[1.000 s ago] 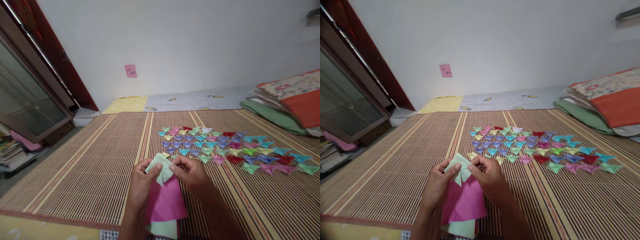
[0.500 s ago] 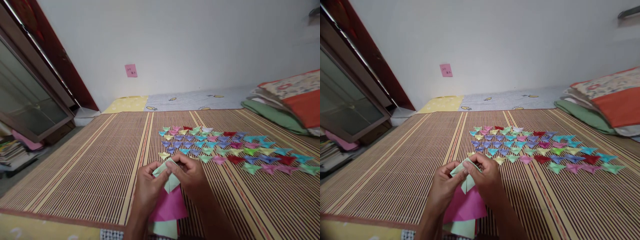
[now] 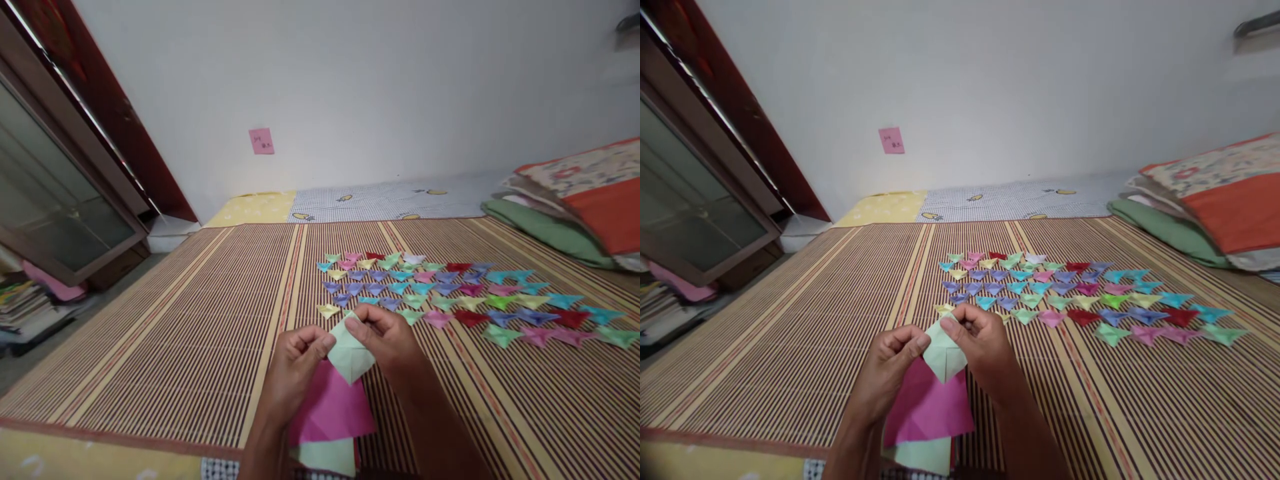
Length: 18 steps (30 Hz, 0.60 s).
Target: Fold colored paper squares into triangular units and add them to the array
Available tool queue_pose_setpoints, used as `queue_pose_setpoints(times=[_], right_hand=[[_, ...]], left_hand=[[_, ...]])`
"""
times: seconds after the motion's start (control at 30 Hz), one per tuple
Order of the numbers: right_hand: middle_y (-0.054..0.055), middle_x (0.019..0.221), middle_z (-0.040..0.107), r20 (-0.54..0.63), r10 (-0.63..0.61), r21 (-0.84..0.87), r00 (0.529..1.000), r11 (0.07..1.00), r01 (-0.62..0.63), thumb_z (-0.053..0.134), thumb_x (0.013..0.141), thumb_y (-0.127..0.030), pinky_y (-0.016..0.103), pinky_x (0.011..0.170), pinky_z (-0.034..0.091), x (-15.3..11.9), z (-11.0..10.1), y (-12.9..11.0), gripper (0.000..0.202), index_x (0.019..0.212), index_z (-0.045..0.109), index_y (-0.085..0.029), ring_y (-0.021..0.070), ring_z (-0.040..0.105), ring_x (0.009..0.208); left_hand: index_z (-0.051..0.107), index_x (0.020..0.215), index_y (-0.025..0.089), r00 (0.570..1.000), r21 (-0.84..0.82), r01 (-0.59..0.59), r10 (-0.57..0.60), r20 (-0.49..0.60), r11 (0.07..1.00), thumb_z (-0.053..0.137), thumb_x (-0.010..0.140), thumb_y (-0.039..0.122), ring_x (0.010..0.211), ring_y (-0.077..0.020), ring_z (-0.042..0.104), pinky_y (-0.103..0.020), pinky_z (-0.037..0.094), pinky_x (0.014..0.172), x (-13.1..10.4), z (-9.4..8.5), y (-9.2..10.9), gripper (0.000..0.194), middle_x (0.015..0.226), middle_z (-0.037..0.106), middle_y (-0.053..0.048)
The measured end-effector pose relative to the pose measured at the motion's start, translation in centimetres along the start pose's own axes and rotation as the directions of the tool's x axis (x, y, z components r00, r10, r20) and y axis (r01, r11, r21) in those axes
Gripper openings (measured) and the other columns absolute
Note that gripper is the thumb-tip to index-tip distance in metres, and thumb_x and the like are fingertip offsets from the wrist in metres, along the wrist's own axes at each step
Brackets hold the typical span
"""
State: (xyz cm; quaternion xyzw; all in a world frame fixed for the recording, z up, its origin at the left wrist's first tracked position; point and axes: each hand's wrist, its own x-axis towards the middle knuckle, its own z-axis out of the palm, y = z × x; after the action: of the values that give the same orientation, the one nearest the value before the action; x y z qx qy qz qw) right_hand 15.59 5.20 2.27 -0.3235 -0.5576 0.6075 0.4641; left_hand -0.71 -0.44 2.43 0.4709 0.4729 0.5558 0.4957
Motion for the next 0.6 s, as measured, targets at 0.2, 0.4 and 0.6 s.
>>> queue_pose_setpoints(times=[0.2,0.4,0.6], right_hand=[[-0.005,0.059,0.052,0.021,-0.048,-0.059,0.999,0.997,0.049,0.073,0.086,-0.039,0.023,0.049,0.036,-0.1,0.7,0.1,0.027,0.07,0.065,-0.018,0.0107,0.045,0.054],[-0.003,0.063,0.061,0.036,-0.007,0.032,0.999,0.999,0.006,0.078,0.082,-0.038,0.024,0.053,0.044,0.1,0.8,0.7,0.024,0.075,0.067,-0.018,0.0124,0.054,0.057],[-0.002,0.068,0.066,-0.009,0.006,0.147,1.0,0.989,-0.004,0.083,0.078,-0.035,0.025,0.063,0.048,0.1,1.1,0.2,0.021,0.079,0.071,-0.018,0.013,0.058,0.064]], left_hand=[[0.073,0.076,0.014,0.995,-0.032,0.09,-0.089,0.034,0.995,0.087,0.074,0.034,0.063,-0.0127,0.052,-0.023,0.041,0.06,0.0,0.3,0.3,0.025,0.069,0.061,0.0],[0.075,0.077,0.013,0.995,-0.123,0.021,-0.032,-0.091,0.992,0.084,0.079,0.027,0.064,-0.0118,0.055,-0.022,0.044,0.062,0.1,0.3,-0.8,0.017,0.07,0.065,0.0],[0.079,0.093,0.014,0.98,-0.351,-0.022,-0.049,-0.193,0.936,0.085,0.079,0.029,0.071,-0.0155,0.067,-0.027,0.053,0.07,0.4,1.2,-1.6,0.021,0.079,0.075,-0.004]])
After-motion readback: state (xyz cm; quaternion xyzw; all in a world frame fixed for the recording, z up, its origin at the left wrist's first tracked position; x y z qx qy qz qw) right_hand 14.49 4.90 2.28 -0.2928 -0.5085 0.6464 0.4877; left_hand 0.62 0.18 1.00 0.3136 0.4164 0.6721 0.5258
